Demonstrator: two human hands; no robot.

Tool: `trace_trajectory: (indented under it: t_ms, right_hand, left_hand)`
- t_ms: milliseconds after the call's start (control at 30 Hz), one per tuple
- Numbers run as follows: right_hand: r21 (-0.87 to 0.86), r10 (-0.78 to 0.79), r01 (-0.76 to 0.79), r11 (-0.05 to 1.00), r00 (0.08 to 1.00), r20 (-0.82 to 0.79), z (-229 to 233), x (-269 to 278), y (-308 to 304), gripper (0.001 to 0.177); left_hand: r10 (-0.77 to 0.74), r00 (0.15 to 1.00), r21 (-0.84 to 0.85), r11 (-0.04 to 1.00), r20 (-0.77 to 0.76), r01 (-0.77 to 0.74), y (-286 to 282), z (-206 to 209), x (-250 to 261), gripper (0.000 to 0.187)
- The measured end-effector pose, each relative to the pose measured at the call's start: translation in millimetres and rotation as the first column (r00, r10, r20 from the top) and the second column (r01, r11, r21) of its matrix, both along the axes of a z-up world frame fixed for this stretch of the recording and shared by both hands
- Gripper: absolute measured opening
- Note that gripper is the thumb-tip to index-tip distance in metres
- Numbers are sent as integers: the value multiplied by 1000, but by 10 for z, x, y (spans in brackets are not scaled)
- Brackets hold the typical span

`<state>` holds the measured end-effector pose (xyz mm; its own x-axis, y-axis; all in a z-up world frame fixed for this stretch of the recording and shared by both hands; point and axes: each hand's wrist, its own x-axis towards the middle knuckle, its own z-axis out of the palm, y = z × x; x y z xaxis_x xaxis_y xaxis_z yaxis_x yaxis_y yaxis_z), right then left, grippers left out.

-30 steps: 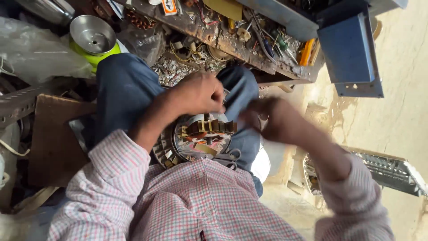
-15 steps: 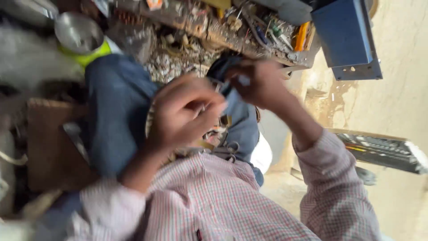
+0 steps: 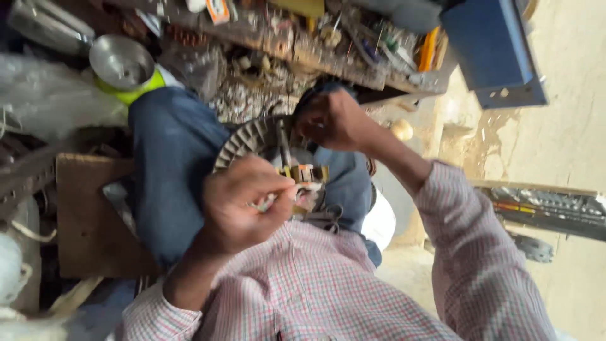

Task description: Repairing or rewiring the stator/coil of a fan motor at a workbench.

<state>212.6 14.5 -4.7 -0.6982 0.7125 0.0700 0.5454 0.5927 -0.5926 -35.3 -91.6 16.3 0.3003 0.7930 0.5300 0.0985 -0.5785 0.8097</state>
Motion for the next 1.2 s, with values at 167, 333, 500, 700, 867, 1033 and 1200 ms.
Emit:
trace_trajectory:
  t_ms: [167,333,500,700,867,1033,1200]
  right_hand:
    - [99,-73,60,993,988,136,705,218,-307,11]
    - [-133,202,-182,974,966,161,933,-129,-858,14]
    - [55,213,-208,977,970,-118,556,-166,-253,15]
    - [186,-229,181,966,931,282,493,158,-117,8]
    - [-137,196,-183,974,976,90,911,-43,-801,8]
    - [-69,409,-407,911,913,12,1020,-192,-633,12]
    - [169,134,-135,976,991,16,-62,1,48,4]
  left_hand:
    - [-121,990,-120,987,-75,111,836,-66,246,21]
    - [-632,628,-525,760,-455,384,788,-99,134,13]
    - [-88,961,139,982,-264,128,-124,-7,-105,17]
    - [-51,995,-17,998,86,53,659,163,169,15]
    - [-448,841,-379,866,-304,325,1041,-216,163,14]
    - [-161,982,-66,986,-99,154,-25,-84,-2,12]
    - [101,992,-169,979,-69,-112,-182,-26,-100,22]
